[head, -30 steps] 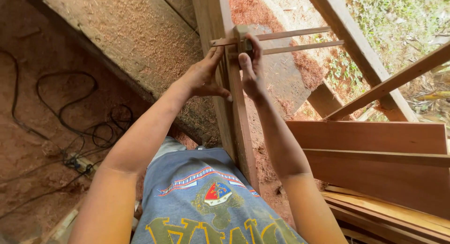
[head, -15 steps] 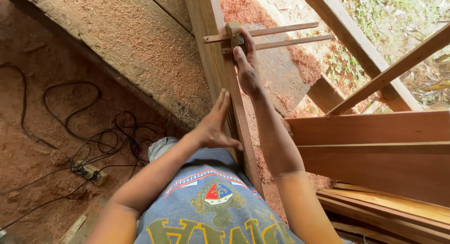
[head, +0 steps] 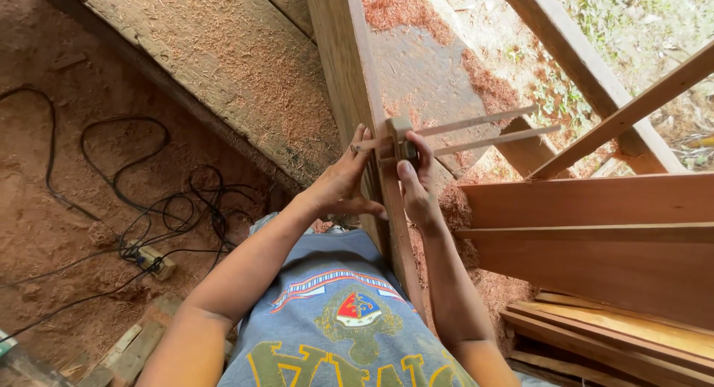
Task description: Measuring a wooden plank with a tape measure and marking it using a pen and a marking gauge.
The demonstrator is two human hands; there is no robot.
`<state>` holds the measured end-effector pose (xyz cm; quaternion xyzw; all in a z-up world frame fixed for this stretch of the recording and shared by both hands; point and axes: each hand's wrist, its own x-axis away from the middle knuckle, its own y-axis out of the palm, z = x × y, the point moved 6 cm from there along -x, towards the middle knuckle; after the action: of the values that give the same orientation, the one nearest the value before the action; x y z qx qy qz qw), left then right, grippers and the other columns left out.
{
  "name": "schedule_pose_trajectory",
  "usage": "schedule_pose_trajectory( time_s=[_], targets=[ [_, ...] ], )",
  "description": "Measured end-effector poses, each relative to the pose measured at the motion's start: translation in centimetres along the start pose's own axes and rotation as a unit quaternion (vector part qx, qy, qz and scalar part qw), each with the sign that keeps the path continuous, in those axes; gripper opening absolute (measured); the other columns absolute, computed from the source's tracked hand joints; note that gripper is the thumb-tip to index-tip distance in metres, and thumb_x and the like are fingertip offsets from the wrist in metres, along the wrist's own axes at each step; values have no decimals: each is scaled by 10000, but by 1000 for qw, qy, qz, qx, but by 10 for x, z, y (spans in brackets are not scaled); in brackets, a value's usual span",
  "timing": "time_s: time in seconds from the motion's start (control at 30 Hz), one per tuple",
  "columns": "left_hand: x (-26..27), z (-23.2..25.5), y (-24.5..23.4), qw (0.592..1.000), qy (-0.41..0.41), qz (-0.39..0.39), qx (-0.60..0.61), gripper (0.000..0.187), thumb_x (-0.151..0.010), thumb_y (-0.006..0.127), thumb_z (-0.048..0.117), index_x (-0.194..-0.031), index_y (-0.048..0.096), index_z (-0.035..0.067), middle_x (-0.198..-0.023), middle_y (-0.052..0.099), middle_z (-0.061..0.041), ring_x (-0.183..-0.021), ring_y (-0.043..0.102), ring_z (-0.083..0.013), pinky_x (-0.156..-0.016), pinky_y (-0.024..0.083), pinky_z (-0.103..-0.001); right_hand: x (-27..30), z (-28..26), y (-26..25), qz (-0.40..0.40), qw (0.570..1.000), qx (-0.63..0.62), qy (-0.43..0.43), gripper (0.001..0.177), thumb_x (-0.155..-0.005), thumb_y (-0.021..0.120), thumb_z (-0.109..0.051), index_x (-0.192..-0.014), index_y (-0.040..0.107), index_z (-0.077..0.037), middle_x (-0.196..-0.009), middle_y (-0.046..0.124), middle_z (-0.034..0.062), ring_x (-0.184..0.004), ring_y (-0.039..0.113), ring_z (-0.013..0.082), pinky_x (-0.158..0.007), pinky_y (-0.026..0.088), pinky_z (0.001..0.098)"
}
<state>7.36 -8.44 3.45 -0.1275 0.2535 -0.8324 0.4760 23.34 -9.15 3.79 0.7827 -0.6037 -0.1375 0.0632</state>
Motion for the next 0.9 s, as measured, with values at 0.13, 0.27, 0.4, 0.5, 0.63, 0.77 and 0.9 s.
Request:
schedule_pose_trajectory(
  time_s=[0.13,0.27,0.4,0.5,0.63,0.77,0.9],
  targets=[
    [-4,2,3,995,-10,-35,-94,1341,-550,1018,591,-1581,188,376,-1700,15,-287,-1609,22,-442,-1255,309,-459,39,8,-14,17,999,26,7,474,-1129,484,-123,-1582,356,-179,-1360,541,93,-1213,559,187,-1052,528,352],
    [-3,-25,14,999,-24,-8,-31,1696,-465,976,648,-1568,-221,172,-1679,-73,-306,-1530,189,-448,-1201,321,-473,83,3,-16,7,1000,-11,24,496,-1102,462,-44,-1569,341,-156,-1384,562,110,-1225,587,200,-1063,519,354],
    [0,-30,15,997,-36,-29,-57,1676,-498,962,631,-1566,-248,182,-1692,-93,-286,-1531,246,-451,-1187,364,-449,137,12,-25,44,998,-12,32,523,-1073,466,34,-1567,375,-111,-1407,537,119,-1271,543,205,-1139,443,370],
    [1,-27,9,996,-59,-34,-53,1635,-560,951,608,-1599,-232,169,-1729,-84,-265,-1562,232,-435,-1220,351,-449,181,1,-25,18,999,-47,15,512,-1043,462,44,-1522,372,-114,-1483,491,115,-1346,518,220,-1163,434,403],
    [2,-16,5,997,-44,-26,-53,1662,-550,978,627,-1592,-232,169,-1705,-78,-272,-1569,188,-443,-1241,325,-464,259,6,-39,63,990,-76,98,510,-1033,470,43,-1518,396,-96,-1439,530,150,-1287,549,249,-1126,464,439],
    [-3,-16,6,995,-57,-40,-77,1712,-518,989,683,-1566,-266,176,-1699,-100,-272,-1567,171,-443,-1238,278,-521,296,4,-43,111,973,-140,145,508,-1002,472,59,-1493,424,-62,-1518,461,192,-1370,500,297,-1167,426,486],
    [-4,-18,2,996,-50,-18,-77,1736,-488,979,686,-1568,-283,184,-1700,-119,-289,-1580,131,-470,-1243,282,-536,275,-20,-25,83,988,-96,92,492,-990,467,53,-1464,422,-70,-1668,296,167,-1494,401,300,-1211,385,498]
  ],
)
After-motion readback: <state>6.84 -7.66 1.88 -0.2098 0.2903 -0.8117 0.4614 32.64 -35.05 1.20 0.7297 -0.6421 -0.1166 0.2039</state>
